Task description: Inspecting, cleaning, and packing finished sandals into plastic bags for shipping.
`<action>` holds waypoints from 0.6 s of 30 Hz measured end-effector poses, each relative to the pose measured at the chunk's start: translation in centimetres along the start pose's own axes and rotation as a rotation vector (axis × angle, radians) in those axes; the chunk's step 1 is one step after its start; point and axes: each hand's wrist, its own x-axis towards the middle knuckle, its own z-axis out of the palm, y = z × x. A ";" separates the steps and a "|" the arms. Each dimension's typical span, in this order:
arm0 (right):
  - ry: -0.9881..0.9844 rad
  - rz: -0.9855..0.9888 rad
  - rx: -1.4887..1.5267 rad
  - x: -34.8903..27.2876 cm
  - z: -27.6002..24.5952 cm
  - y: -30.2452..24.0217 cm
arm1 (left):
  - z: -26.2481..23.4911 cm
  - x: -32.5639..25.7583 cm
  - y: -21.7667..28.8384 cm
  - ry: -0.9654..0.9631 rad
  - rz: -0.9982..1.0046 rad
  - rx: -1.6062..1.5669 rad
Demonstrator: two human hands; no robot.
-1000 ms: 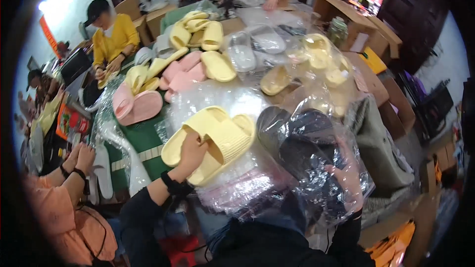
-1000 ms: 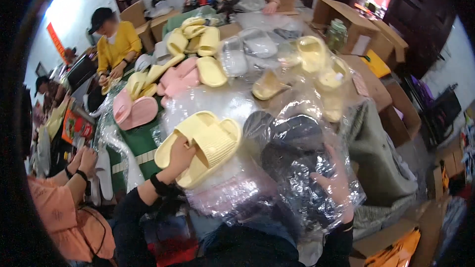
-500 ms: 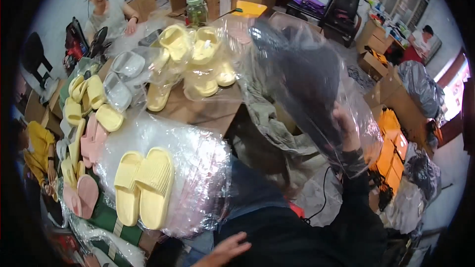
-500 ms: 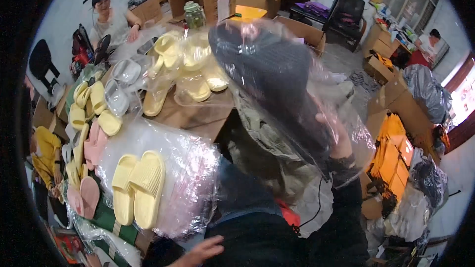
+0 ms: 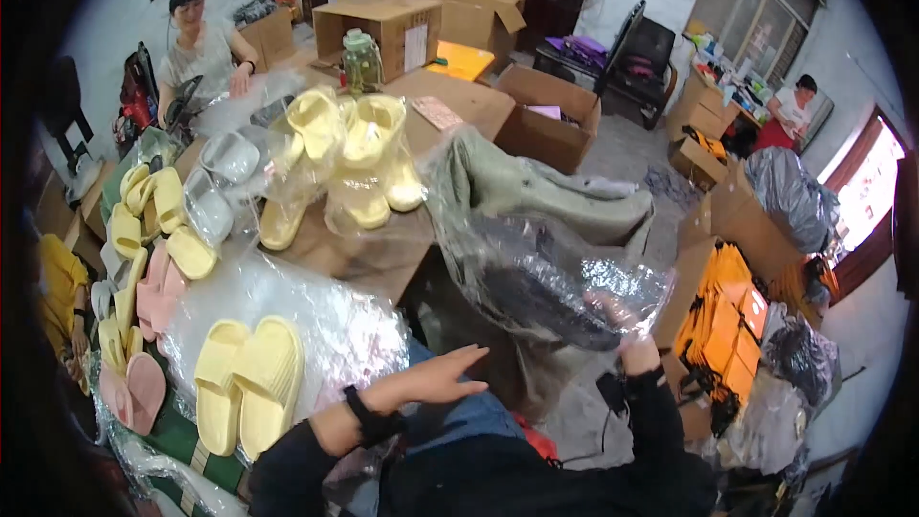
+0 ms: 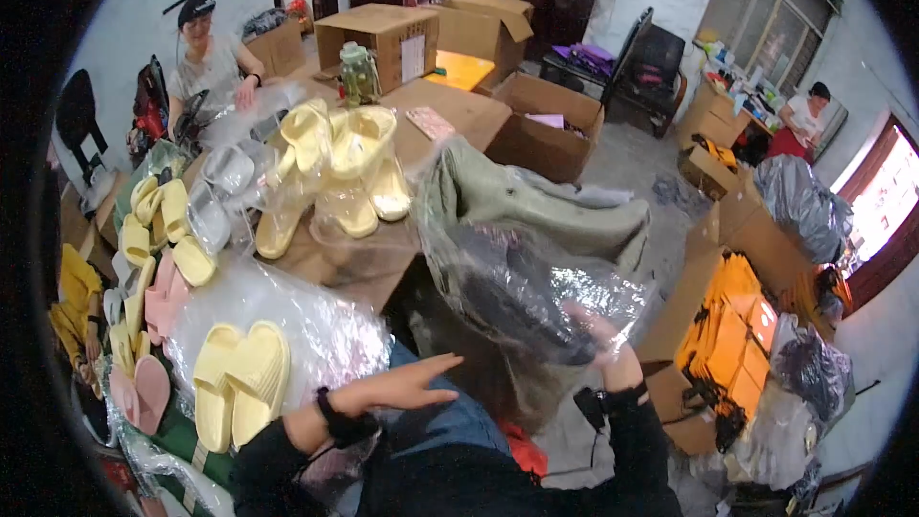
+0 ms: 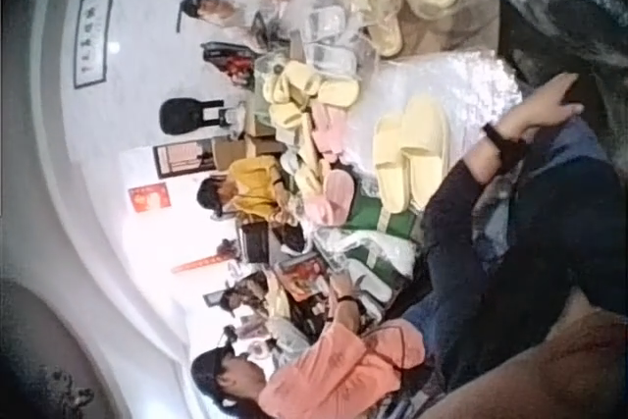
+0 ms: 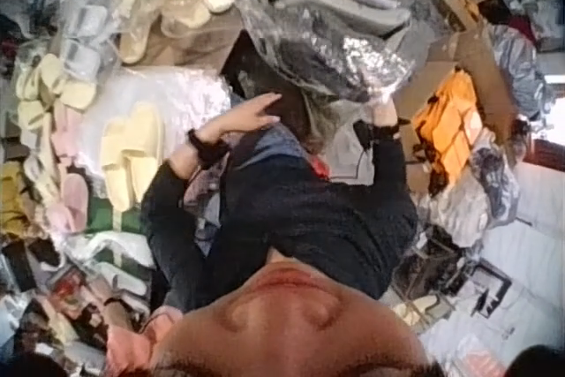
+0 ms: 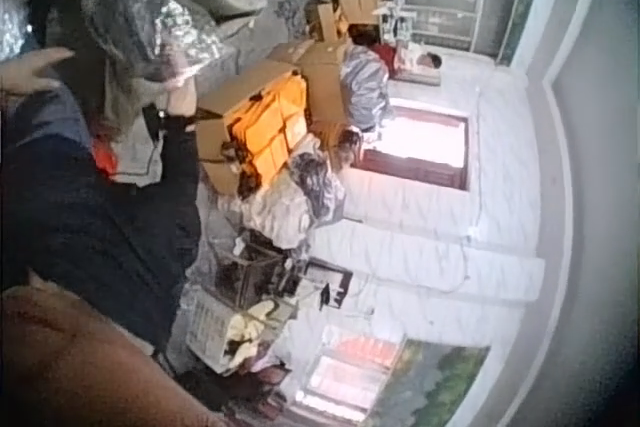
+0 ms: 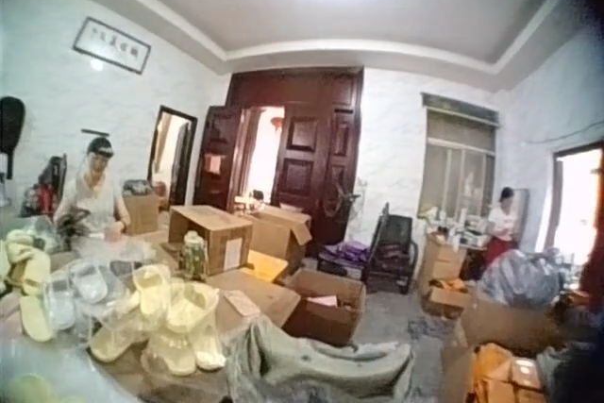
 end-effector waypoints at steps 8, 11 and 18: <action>-0.049 -0.131 0.222 1.7 -2.7 3.7 | 5.5 14.1 -5.0 0.014 -0.020 1.157; -0.060 -0.247 0.122 2.7 -4.8 5.6 | 6.1 16.0 -6.6 -0.066 -0.112 1.156; -0.174 0.226 0.547 9.6 -3.8 9.0 | 9.2 15.6 -12.3 -0.069 -0.357 1.044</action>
